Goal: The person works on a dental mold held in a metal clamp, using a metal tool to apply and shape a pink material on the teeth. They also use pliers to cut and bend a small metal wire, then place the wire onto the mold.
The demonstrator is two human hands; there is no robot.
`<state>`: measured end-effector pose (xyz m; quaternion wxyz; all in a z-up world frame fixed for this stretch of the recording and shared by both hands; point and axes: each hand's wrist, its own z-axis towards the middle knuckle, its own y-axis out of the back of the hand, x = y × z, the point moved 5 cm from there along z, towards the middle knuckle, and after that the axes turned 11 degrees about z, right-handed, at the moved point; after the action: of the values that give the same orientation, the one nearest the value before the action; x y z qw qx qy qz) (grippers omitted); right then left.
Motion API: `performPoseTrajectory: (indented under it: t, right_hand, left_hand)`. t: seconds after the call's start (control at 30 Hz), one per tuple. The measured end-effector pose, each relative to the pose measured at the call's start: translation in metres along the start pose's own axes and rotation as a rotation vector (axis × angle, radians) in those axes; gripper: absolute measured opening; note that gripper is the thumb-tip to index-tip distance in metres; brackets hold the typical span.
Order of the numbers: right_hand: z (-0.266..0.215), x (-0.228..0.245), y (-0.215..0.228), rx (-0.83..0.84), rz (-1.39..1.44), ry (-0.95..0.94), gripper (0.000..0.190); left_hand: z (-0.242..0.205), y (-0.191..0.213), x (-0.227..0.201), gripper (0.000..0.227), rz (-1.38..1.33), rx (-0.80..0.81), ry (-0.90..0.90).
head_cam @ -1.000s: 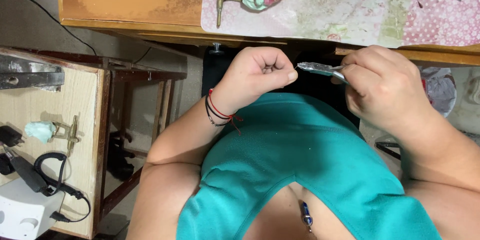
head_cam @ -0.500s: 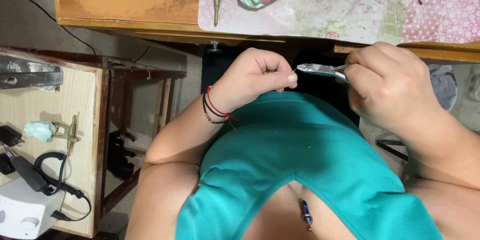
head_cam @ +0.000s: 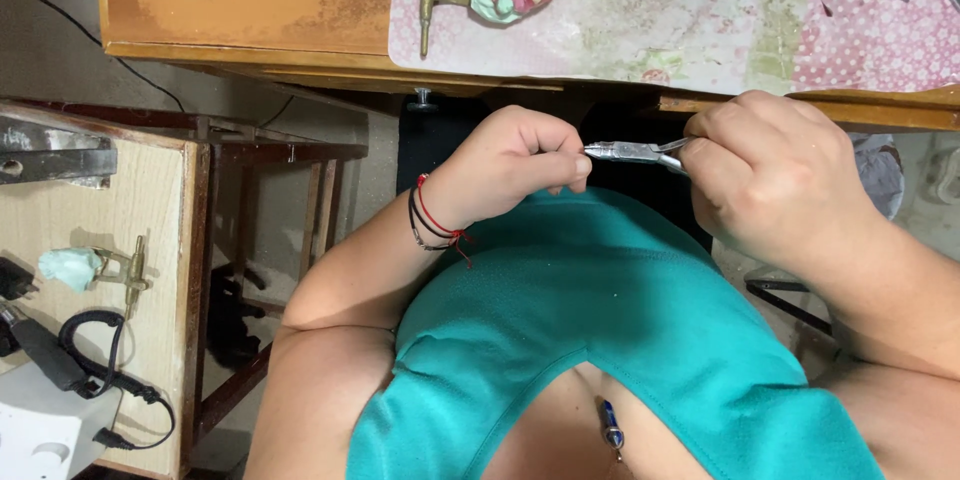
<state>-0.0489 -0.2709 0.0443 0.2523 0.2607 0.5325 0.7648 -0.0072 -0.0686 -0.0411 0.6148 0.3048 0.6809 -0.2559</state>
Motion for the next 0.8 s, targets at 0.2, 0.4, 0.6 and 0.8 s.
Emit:
performPoseTrajectory:
  t: [0.2, 0.4, 0.6, 0.8]
  right_hand:
    - [-0.003, -0.006, -0.004, 0.038, 0.159, -0.013, 0.019]
    - [-0.013, -0.019, -0.01, 0.246, 0.4, -0.209, 0.022]
    - [-0.027, -0.031, -0.023, 0.519, 0.755, -0.503, 0.031]
    - [-0.043, -0.046, -0.036, 0.703, 0.973, -0.567, 0.035]
  left_hand:
    - [0.002, -0.005, -0.001, 0.022, 0.015, -0.107, -0.068]
    - [0.001, -0.01, -0.014, 0.023, 0.119, -0.205, -0.107]
    - [0.0, -0.016, -0.028, 0.031, 0.264, -0.248, -0.211]
    - [-0.002, -0.02, -0.045, 0.036, 0.453, -0.202, -0.381]
